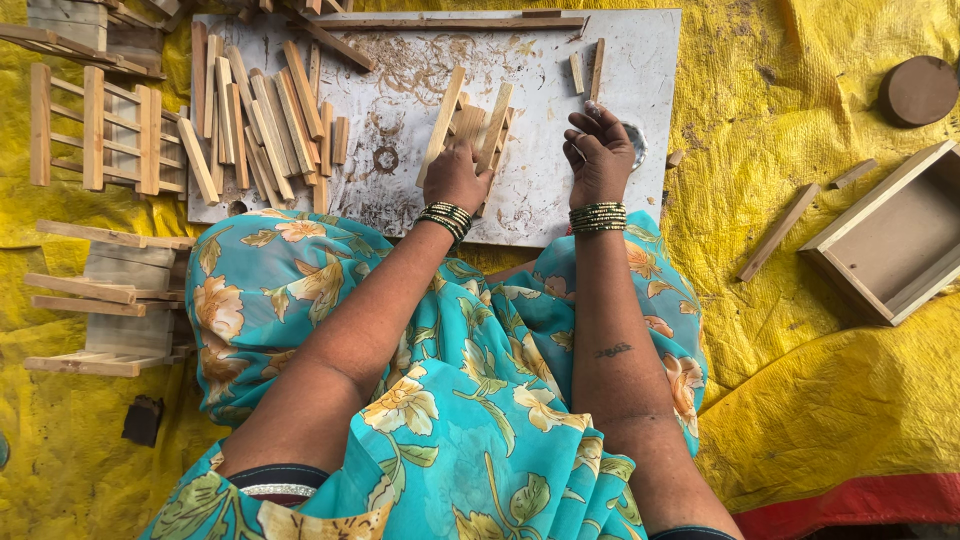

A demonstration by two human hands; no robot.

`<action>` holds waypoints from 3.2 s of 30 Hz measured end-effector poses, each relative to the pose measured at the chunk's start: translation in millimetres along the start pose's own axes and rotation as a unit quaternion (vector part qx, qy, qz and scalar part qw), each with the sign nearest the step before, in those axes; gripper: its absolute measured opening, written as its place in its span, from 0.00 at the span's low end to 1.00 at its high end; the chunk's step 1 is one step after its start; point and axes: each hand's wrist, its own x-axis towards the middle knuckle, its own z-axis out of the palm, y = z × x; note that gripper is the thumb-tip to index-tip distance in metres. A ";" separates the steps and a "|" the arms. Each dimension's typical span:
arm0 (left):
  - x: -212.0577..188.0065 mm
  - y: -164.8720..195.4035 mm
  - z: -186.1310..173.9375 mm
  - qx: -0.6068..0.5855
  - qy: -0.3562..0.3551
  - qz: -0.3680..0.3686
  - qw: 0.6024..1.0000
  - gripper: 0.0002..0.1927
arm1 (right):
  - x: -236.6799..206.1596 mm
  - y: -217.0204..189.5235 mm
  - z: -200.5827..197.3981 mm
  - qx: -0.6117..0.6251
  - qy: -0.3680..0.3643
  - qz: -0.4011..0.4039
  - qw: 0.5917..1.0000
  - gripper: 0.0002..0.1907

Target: The person sits on the ground and assembles small wooden furniture pieces, fitting wooden sticks and slats into a slotted frame by hand, dipping parts into a small dish of glue, and pressing joints together. Finished assemblies are set aside with a pile of completed pieces nearby.

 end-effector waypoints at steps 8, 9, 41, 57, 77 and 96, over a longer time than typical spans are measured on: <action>1.2 1.4 -2.5 0.009 -0.008 0.005 1.000 0.19 | -1.2 1.7 0.4 -0.005 -0.001 -0.006 1.000 0.21; 1.2 0.4 -4.2 0.011 -0.010 0.005 1.000 0.19 | -2.7 3.5 2.5 -0.004 -0.002 -0.006 1.000 0.21; 8.8 -16.9 -17.8 -0.051 -0.019 0.115 0.992 0.25 | -13.0 11.5 27.5 -0.064 0.007 0.030 0.997 0.26; 26.5 -40.5 -73.1 -0.288 0.165 0.080 0.940 0.17 | -12.0 13.4 22.8 -0.064 0.011 0.030 0.997 0.24; 37.1 0.8 -6.6 -0.478 -0.057 0.130 0.867 0.31 | -41.5 77.3 86.8 -0.029 -0.067 -0.130 0.989 0.41; 48.8 -16.8 7.8 -0.600 -0.211 0.077 0.768 0.47 | -19.8 91.9 92.0 -0.161 -0.116 -0.127 0.972 0.31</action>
